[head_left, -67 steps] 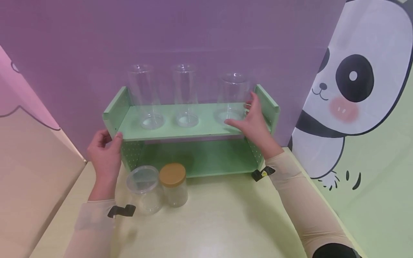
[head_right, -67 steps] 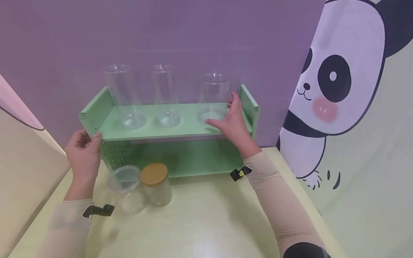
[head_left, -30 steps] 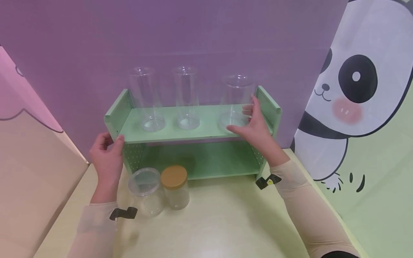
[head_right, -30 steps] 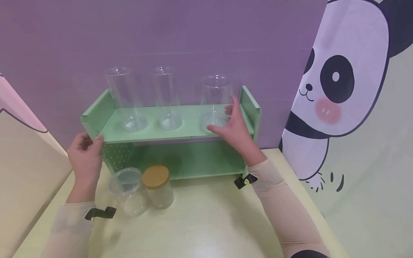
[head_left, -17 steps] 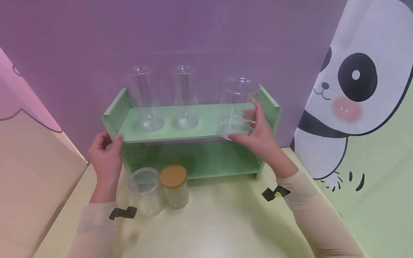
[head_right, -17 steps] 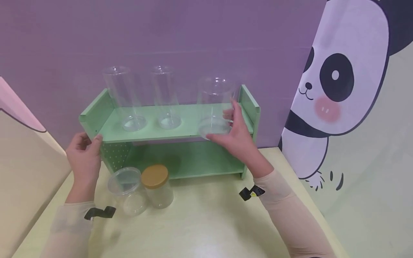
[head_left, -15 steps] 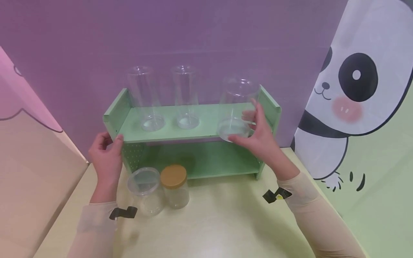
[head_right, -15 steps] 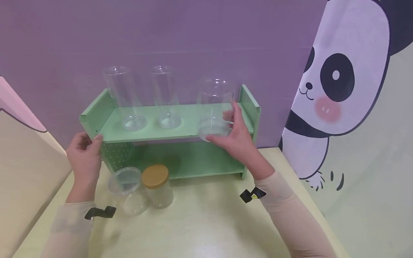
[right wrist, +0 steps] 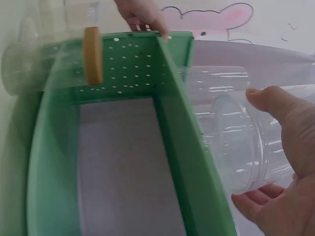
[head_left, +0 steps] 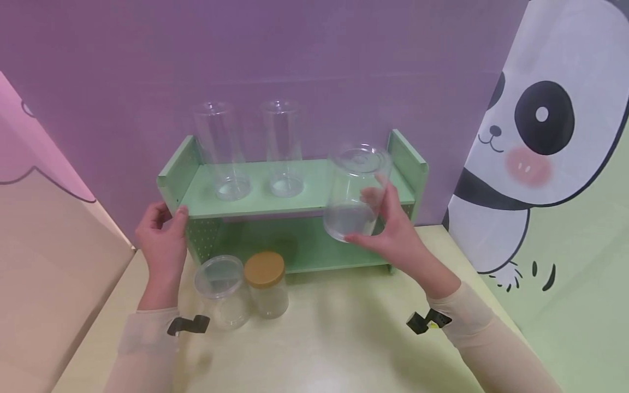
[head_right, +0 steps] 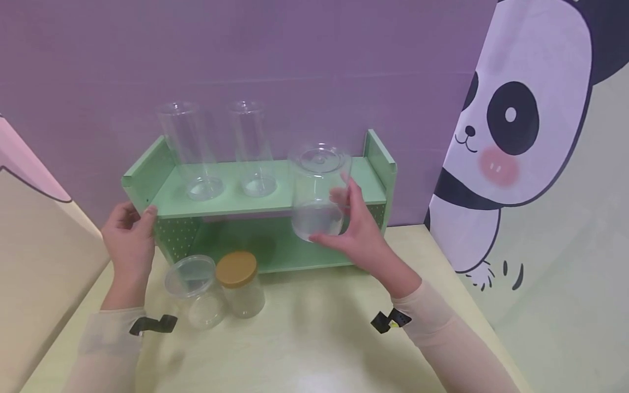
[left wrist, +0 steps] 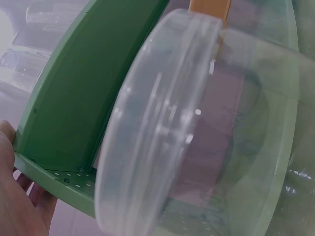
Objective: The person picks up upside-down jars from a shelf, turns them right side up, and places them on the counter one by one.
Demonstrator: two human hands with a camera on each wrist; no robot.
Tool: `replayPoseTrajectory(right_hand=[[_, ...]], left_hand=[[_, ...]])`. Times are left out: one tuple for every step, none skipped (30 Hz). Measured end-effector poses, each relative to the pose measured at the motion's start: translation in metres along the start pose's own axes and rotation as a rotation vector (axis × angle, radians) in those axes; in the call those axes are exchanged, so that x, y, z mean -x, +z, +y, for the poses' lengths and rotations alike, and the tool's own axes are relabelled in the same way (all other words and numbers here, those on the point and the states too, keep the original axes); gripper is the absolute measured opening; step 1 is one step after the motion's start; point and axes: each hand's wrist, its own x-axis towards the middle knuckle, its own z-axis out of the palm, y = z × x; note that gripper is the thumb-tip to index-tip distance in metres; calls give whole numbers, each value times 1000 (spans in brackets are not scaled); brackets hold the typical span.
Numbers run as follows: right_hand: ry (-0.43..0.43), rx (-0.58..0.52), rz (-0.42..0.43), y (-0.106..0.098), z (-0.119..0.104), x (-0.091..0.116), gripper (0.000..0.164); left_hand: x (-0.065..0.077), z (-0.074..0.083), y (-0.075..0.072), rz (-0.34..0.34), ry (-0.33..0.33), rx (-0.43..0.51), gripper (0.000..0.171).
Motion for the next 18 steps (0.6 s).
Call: replayPoseTrajectory(right_hand=[[-12, -7, -4, 1, 1, 2, 125], [-26, -17, -11, 3, 1, 4, 125], [-37, -22, -17, 4, 2, 6, 125], [-44, -27, -25, 6, 2, 8, 125], [-49, -27, -32, 7, 2, 10, 126], [-52, -29, -42, 9, 2, 12, 126], [-56, -32, -52, 10, 1, 14, 126], [-58, -38, -62, 12, 1, 16, 126], [-61, -46, -73, 14, 1, 17, 126], [-60, -54, -83, 15, 1, 19, 126], [-61, -63, -92, 17, 1, 20, 126], [-59, -73, -100, 19, 2, 22, 126], [-56, -78, -107, 21, 2, 23, 126], [-50, -81, -113, 23, 3, 25, 127], [-42, -84, -117, 25, 4, 27, 128], [-35, -84, -122, 27, 6, 30, 129], [-34, -91, -126, 30, 7, 32, 129], [-33, -96, -130, 32, 8, 34, 129]], left_hand=[[0, 0, 0, 0, 0, 3, 29], [0, 0, 0, 0, 1, 6, 29], [0, -1, 0, 1, 9, 7, 30], [0, -1, 0, 2, 18, 4, 30], [0, -2, 0, 3, 27, 5, 31], [0, -2, 0, 6, 35, 1, 31], [0, -2, 0, 8, 42, -1, 32], [0, -2, 0, 10, 48, -5, 32], [0, -2, 0, 12, 54, -10, 32], [0, -2, 0, 12, 54, -11, 32], [0, -2, 0, 13, 53, -10, 32], [0, -1, 0, 13, 50, -14, 32], [0, -1, 0, 13, 48, -14, 32], [1, 0, 0, 13, 46, -12, 32], [2, 1, 0, 12, 44, -11, 32], [3, 3, 0, 10, 44, -8, 32], [4, 5, 0, 9, 42, -6, 32], [5, 8, 0, 8, 42, -4, 33]])
